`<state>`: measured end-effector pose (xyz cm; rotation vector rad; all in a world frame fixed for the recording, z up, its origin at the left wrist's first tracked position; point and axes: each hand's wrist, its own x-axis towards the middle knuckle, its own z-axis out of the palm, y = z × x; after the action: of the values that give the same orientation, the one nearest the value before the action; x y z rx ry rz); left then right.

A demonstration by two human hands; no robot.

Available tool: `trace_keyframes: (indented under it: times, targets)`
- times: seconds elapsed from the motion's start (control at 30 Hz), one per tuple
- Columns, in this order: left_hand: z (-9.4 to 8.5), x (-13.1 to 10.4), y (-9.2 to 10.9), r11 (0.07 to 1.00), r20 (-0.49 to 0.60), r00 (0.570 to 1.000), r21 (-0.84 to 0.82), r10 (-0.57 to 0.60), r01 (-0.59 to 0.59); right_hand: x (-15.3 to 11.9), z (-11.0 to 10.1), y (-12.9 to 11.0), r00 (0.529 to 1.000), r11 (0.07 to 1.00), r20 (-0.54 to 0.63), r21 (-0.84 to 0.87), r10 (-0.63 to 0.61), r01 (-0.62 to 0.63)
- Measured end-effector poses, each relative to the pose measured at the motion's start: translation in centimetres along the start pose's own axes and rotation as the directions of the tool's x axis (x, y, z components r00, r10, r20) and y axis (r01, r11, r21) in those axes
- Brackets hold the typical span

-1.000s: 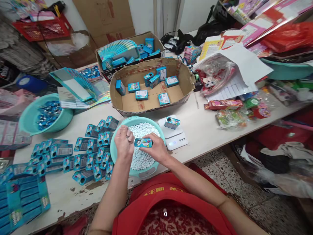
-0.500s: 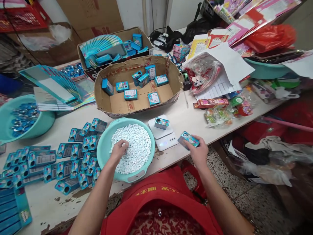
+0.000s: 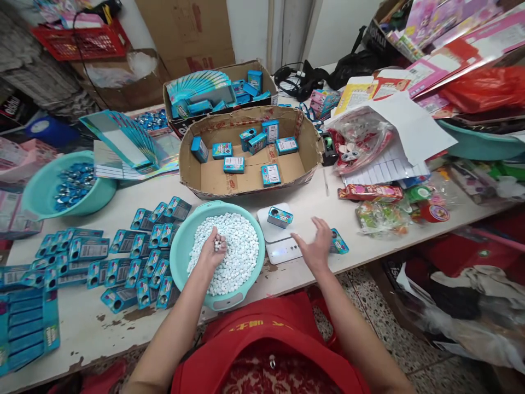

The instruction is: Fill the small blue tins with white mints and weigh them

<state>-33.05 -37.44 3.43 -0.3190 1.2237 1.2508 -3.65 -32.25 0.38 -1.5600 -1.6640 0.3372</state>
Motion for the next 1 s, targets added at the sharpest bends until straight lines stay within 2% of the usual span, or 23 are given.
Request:
trace_keyframes:
  times: [0.07, 0.13, 0.17, 0.23, 0.3, 0.37, 0.43, 0.5, 0.57, 0.67, 0.73, 0.9, 1.0]
  targets:
    - [0.3, -0.1, -0.2, 0.999, -0.001, 1.0, -0.044, -0.013, 0.013, 1.6, 2.2, -2.1, 0.988, 0.991, 0.15, 0.122, 0.037, -0.056]
    - [1.1, -1.0, 0.0, 0.998, 0.043, 0.999, -0.067, 0.02, -0.017, 3.0, 3.4, -4.2, 0.963, 0.967, 0.257, 0.217, 0.077, -0.136]
    - [1.6, -1.7, 0.2, 0.995, 0.067, 0.996, -0.079, 0.063, -0.057, 3.5, 3.5, -5.3, 0.958, 0.957, 0.278, 0.255, 0.065, -0.139]
    - [3.1, -3.6, 0.9, 0.976, 0.113, 0.974, -0.114, 0.197, -0.184, 3.8, 3.0, -7.9, 0.963, 0.948, 0.266, 0.314, -0.03, -0.057]
    - [4.9, -5.5, 1.5, 0.925, 0.155, 0.916, -0.154, 0.369, -0.346, 3.5, 2.2, -10.5, 0.948, 0.932, 0.27, 0.358, -0.167, 0.062]
    - [6.5, -6.8, 1.8, 0.838, 0.158, 0.825, -0.173, 0.542, -0.518, 2.5, 1.9, -13.0, 0.91, 0.913, 0.316, 0.385, -0.268, 0.135]
    - [7.7, -7.4, 1.8, 0.736, 0.113, 0.728, -0.132, 0.676, -0.663, 1.4, 2.3, -14.8, 0.873, 0.904, 0.368, 0.396, -0.319, 0.163]
    - [8.0, -7.3, 1.7, 0.658, 0.054, 0.656, -0.04, 0.753, -0.752, 0.4, 3.1, -15.9, 0.855, 0.901, 0.398, 0.404, -0.331, 0.16]
    - [7.8, -6.9, 1.6, 0.62, 0.004, 0.622, 0.068, 0.783, -0.782, -0.1, 3.8, -16.4, 0.854, 0.897, 0.407, 0.418, -0.324, 0.141]
    - [7.0, -6.4, 1.6, 0.594, -0.029, 0.6, 0.186, 0.8, -0.783, -0.4, 4.4, -16.5, 0.858, 0.894, 0.412, 0.433, -0.308, 0.113]
    - [6.7, -6.3, 1.7, 0.586, -0.02, 0.595, 0.207, 0.803, -0.783, -0.4, 4.5, -16.5, 0.86, 0.897, 0.418, 0.431, -0.293, 0.097]
    - [6.9, -6.8, 2.0, 0.608, 0.016, 0.612, 0.093, 0.791, -0.788, -0.3, 4.5, -16.9, 0.868, 0.891, 0.429, 0.452, -0.251, 0.034]
    - [6.7, -7.0, 2.6, 0.609, 0.014, 0.61, 0.042, 0.792, -0.792, 0.1, 3.6, -16.4, 0.88, 0.865, 0.435, 0.498, -0.191, -0.058]
